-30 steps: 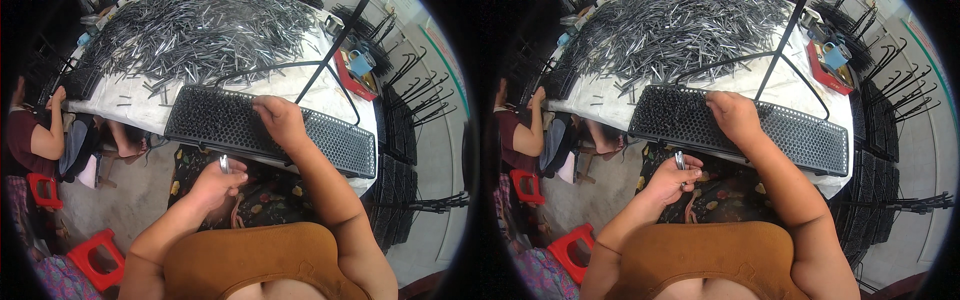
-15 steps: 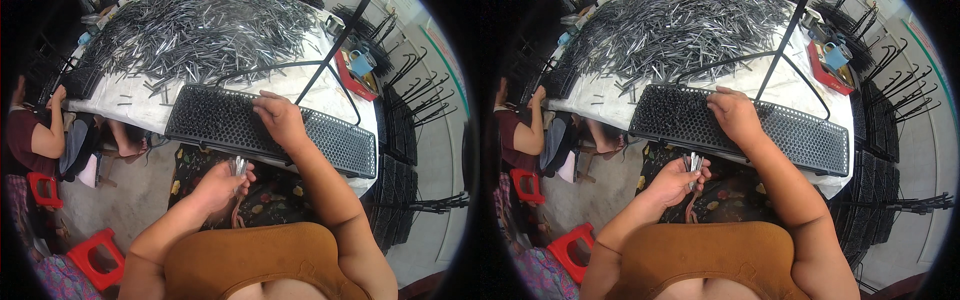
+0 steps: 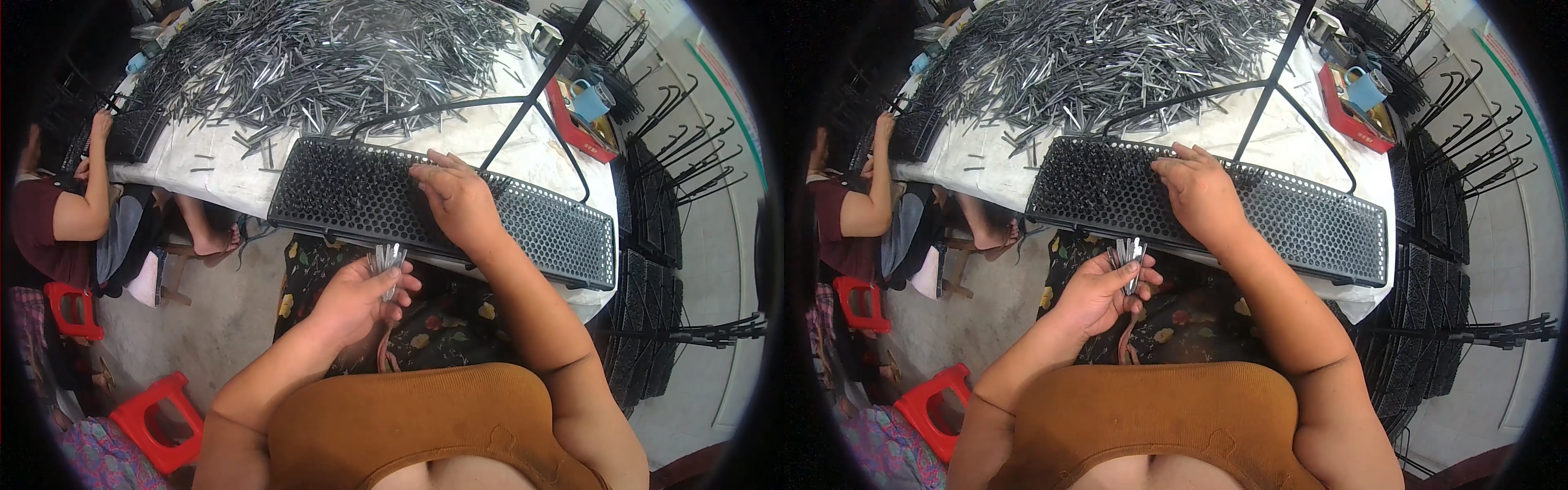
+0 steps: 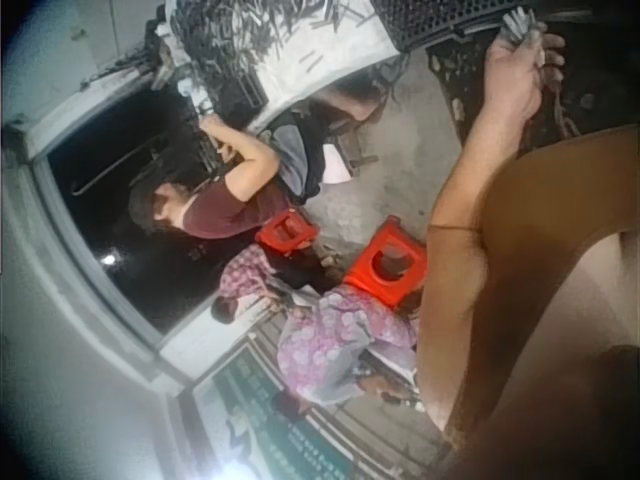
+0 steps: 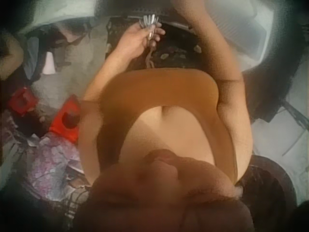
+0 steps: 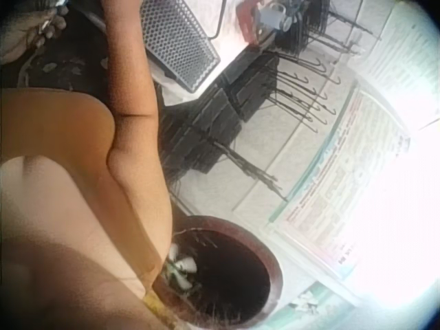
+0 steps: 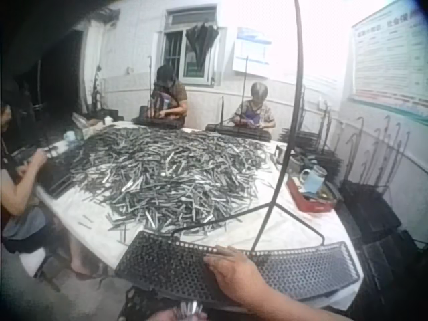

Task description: The person inserts small metal pins into a perforated metal grid by hand, filling the holes in the template.

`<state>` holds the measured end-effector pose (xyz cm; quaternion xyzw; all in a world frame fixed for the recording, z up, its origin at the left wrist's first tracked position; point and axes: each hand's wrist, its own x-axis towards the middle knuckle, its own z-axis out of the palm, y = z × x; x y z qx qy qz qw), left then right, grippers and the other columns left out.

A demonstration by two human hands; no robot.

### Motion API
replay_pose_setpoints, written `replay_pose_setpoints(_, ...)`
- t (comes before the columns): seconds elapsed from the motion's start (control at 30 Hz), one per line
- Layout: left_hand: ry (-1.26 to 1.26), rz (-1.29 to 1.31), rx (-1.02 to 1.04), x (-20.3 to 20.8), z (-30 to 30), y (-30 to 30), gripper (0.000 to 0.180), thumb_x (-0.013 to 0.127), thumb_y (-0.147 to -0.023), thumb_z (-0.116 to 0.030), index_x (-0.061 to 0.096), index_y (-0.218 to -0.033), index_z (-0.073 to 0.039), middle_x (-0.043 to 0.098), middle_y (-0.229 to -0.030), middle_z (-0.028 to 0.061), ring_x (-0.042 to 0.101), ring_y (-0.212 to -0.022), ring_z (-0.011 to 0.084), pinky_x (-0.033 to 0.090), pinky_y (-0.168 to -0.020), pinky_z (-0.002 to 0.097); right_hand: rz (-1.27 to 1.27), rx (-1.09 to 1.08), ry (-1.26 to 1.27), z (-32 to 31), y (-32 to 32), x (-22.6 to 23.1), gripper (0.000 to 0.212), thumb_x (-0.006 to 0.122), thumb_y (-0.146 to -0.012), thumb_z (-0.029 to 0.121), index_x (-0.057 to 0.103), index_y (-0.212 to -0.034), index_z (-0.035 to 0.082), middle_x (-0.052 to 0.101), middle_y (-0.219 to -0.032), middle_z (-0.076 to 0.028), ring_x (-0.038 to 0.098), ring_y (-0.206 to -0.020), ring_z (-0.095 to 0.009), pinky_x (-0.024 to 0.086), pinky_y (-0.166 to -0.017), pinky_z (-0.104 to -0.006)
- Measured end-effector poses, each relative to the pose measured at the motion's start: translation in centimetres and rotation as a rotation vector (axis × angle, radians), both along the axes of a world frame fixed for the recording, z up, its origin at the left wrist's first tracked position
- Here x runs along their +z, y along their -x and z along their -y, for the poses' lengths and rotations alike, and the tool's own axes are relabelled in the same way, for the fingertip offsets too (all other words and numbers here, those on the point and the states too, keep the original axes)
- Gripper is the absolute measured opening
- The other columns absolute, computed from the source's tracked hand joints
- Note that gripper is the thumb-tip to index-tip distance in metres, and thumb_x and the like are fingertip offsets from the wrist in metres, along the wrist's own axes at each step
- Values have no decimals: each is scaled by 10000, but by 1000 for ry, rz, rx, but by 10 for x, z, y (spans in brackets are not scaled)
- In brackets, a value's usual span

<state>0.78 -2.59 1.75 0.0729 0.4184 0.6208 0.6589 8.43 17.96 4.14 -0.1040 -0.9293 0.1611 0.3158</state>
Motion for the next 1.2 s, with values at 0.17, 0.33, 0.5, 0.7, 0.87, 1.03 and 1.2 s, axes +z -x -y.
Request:
replay_pose_setpoints(0.17, -29, 34, 26, -6, 0, -2, 255, 559, -932, -112, 536, -1149, 20, 648, -994, 162, 641, -798, 200, 557, -667, 320, 0, -2, 17, -5, 4, 3, 208, 631, -796, -1, 667, -997, 41, 681, -971, -152, 611, -1067, -336, 450, -988, -437)
replay_pose_setpoints(0.33, -17, 9, 11, -3, -1, -1, 257, 559, -929, -104, 535, -1152, 22, 651, -1003, 173, 646, -802, 206, 559, -668, 326, -2, -16, 28, -9, 3, 2, 184, 613, -814, 33, 678, -984, 57, 686, -947, -131, 609, -1061, -334, 463, -947, -444)
replay_pose_setpoints(0.5, 21, -5, 9, -1, -1, 0, 255, 557, -931, -119, 538, -1144, 19, 653, -1007, 175, 641, -764, 199, 546, -626, 306, 39, -61, 143, -10, 3, 8, 179, 636, -800, 54, 695, -968, 68, 679, -975, -149, 612, -1050, -349, 499, -893, -414)
replay_pose_setpoints(0.7, 57, -48, -9, 3, -1, 1, 259, 573, -920, -136, 548, -1133, 10, 657, -994, 171, 636, -753, 184, 509, -552, 278, -34, 14, 154, -9, -2, 7, 151, 668, -772, 49, 693, -920, 30, 683, -976, -159, 631, -1009, -350, 512, -854, -400)
replay_pose_setpoints(0.87, -54, -45, 37, 7, 2, 0, 205, 568, -921, -124, 566, -1090, -7, 663, -982, 159, 633, -755, 171, 486, -508, 253, 91, 32, 596, 28, -21, 26, 173, 690, -807, 47, 679, -972, -2, 692, -990, -126, 660, -917, -198, 520, -806, -299)
replay_pose_setpoints(1.03, -84, -107, 53, 11, 1, -4, 173, 546, -930, -101, 574, -1078, -17, 662, -975, 132, 613, -746, 136, 472, -502, 220, 378, 152, 1029, 48, -33, 30, 193, 696, -820, 19, 657, -999, -42, 667, -959, -73, 619, -831, -105, 513, -748, -252)
replay_pose_setpoints(1.2, -77, -199, 18, 14, -1, -6, 157, 536, -937, -105, 581, -1063, -23, 664, -959, 92, 558, -678, 83, 421, -492, 187, 346, 125, 1303, 47, -37, 25, 100, 650, -840, -22, 658, -934, -54, 666, -956, -93, 618, -834, -112, 510, -711, -238)
